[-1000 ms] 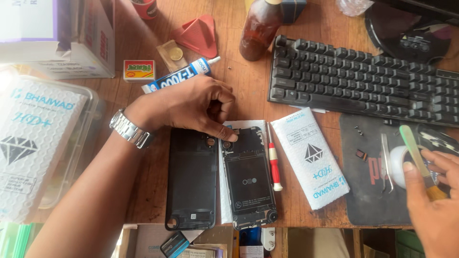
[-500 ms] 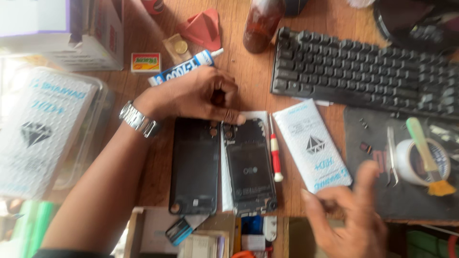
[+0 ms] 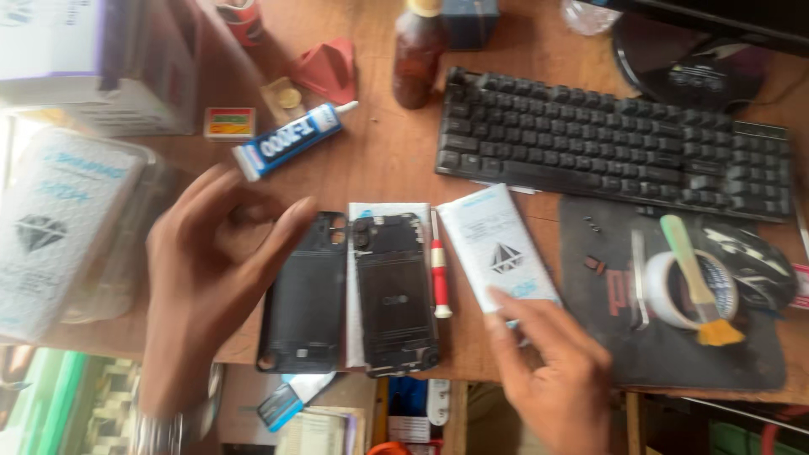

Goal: The person uses a small screwdriver to remove screws from a disassembled smartphone, then brushes dust from the interior with a small brush. They handle the phone's back cover and internal components, repositioning parts and continuing to unscrew and clean the device.

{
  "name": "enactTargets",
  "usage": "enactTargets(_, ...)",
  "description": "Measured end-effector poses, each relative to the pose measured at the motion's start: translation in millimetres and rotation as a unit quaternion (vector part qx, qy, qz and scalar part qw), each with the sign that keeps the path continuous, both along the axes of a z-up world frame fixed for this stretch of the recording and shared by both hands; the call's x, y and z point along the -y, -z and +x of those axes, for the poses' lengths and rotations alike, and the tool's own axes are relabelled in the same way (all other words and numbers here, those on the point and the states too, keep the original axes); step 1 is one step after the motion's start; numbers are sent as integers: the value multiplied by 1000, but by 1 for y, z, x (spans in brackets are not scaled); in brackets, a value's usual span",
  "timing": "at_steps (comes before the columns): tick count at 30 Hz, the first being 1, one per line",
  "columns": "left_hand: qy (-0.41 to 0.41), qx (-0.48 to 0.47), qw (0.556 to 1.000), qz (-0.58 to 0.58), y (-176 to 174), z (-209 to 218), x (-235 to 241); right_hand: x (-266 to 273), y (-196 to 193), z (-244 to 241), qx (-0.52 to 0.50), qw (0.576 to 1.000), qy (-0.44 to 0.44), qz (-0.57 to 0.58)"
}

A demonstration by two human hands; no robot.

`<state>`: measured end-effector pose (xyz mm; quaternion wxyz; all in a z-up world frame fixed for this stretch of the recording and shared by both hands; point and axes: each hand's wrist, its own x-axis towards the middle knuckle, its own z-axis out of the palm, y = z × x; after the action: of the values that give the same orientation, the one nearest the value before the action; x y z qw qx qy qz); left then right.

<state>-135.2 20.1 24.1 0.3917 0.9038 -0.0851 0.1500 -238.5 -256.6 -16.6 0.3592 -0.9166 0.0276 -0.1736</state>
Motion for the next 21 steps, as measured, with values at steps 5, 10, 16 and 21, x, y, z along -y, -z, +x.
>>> enactTargets(5,-119,1,984,134,31,-47,0,-12,21,-11,22,997,-74,27)
enactTargets(10,-163,-52,967,189,33,-60,5,-26,19,-17,-69,987,-140,39)
enactTargets(16,-215,-276,937,15,21,-50,10,-25,20,-19,-105,973,-203,-15)
enactTargets(21,-181,-210,959,58,19,-48,4,-26,22,-18,-56,979,-192,28)
